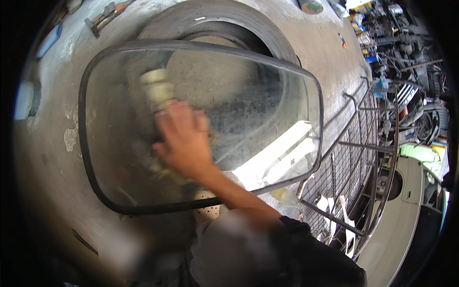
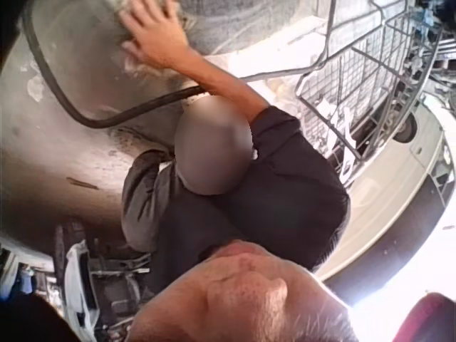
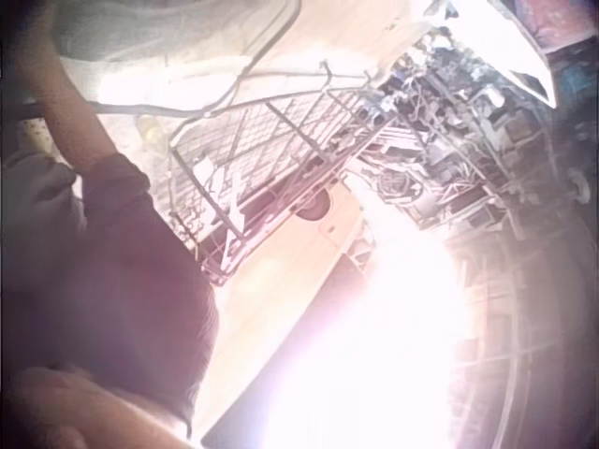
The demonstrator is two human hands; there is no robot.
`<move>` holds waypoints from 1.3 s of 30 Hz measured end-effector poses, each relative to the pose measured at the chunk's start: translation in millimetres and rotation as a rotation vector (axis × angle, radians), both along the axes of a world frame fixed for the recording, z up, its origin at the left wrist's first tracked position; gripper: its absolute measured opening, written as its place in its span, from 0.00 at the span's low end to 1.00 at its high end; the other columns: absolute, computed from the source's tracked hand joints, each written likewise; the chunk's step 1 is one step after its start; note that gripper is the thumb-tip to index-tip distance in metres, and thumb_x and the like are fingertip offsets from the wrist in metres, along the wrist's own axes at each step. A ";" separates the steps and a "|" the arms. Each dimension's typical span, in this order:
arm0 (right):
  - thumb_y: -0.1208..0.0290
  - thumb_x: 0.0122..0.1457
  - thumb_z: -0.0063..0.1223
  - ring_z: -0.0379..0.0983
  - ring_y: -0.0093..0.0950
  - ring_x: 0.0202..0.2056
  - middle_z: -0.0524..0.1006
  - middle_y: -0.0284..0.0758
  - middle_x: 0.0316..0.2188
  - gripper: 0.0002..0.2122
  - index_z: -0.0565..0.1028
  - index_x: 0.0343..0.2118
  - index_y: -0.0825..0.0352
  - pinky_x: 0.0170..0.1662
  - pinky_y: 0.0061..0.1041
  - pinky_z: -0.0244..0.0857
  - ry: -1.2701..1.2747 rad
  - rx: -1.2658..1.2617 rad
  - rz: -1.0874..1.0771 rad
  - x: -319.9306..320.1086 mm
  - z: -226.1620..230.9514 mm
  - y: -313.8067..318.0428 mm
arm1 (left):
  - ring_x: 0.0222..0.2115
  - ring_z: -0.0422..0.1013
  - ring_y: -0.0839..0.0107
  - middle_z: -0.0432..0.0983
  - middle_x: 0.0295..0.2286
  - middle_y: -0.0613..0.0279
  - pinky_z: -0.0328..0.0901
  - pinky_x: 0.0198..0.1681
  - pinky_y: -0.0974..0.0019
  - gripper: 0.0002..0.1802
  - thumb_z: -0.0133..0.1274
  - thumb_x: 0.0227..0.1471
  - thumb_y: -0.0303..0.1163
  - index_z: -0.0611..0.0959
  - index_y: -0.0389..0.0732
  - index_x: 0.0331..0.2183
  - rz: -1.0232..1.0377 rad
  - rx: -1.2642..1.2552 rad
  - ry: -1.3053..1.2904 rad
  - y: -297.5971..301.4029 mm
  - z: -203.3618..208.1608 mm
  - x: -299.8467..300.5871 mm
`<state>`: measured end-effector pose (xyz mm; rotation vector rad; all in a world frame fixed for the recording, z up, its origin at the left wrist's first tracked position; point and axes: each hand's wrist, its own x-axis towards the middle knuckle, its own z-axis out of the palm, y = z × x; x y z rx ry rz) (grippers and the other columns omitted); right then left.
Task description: The person wipes a car window with a cloth, repeatedly cleaning both sides and the rubber seal. They flip the window over to access the other side and continue wiping until the surface appears clear.
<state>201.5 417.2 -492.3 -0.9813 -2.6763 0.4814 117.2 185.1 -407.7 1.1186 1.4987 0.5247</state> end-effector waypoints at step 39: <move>0.57 0.58 0.42 0.50 0.43 0.61 0.56 0.45 0.59 0.26 0.59 0.59 0.61 0.59 0.47 0.46 -0.131 0.258 -0.504 307.5 -23.2 74.1 | 0.27 0.69 0.65 0.72 0.22 0.67 0.62 0.35 0.59 0.06 0.56 0.32 0.34 0.77 0.46 0.20 -0.026 0.444 0.102 94.5 100.0 94.3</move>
